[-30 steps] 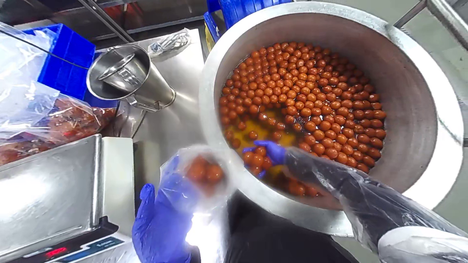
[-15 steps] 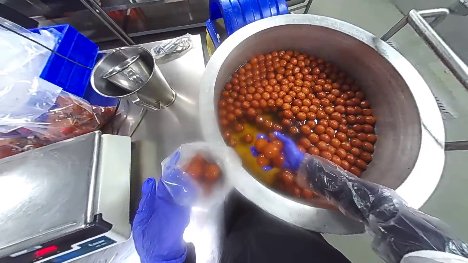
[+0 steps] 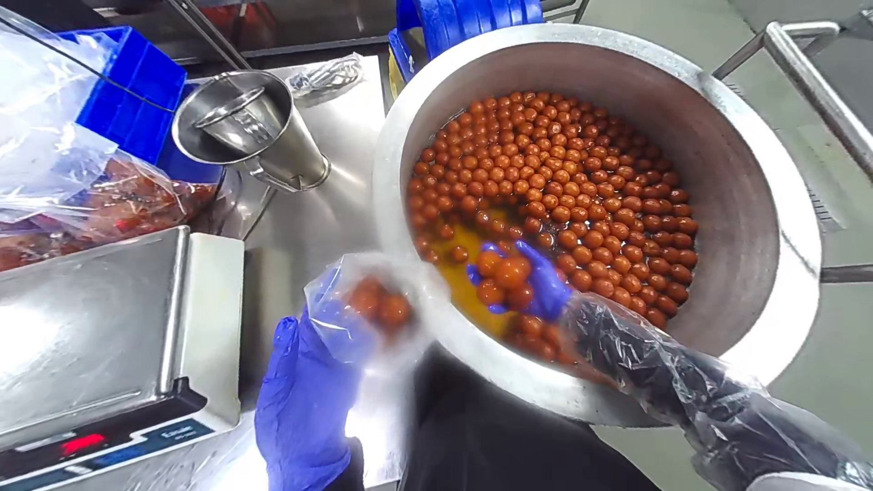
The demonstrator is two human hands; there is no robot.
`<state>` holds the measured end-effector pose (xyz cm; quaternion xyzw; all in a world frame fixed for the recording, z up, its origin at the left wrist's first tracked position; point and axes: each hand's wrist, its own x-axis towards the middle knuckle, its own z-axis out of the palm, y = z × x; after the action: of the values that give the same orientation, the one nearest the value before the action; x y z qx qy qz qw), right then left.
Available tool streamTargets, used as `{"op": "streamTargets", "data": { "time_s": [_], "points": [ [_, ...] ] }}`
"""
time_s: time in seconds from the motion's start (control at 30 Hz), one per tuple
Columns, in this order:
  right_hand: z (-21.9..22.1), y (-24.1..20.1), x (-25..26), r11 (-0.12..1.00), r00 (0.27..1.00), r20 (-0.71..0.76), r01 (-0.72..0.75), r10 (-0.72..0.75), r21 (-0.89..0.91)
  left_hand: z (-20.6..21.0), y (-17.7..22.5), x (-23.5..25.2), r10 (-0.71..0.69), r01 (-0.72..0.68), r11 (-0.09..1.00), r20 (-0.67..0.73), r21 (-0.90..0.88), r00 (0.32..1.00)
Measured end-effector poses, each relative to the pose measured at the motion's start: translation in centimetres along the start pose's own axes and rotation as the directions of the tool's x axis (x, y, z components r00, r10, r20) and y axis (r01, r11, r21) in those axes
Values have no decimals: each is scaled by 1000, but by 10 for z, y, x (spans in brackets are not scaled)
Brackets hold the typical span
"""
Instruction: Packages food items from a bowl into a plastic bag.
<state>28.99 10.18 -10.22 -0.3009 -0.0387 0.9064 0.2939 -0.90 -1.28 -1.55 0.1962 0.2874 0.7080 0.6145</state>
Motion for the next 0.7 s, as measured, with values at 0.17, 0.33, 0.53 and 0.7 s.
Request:
{"op": "streamTargets", "data": {
  "time_s": [0.17, 0.33, 0.53, 0.7],
  "points": [
    [23, 2, -10, 999, 998, -46, 43, -44, -6, 3, -3, -4, 10, -9, 999, 1, -39, 1000],
    [12, 7, -3, 991, 988, -131, 91, -78, 100, 3, -5, -7, 34, -33, 998, 11, -56, 999],
    [14, 9, -6, 967, 977, -167, 163, -131, 196, 13, -4, -5, 112, -105, 993, -119, 62, 987],
    [20, 6, -8, 948, 955, -225, 239, -191, 211, 10, -6, -8, 114, -110, 993, -100, 47, 988]
  ]
}}
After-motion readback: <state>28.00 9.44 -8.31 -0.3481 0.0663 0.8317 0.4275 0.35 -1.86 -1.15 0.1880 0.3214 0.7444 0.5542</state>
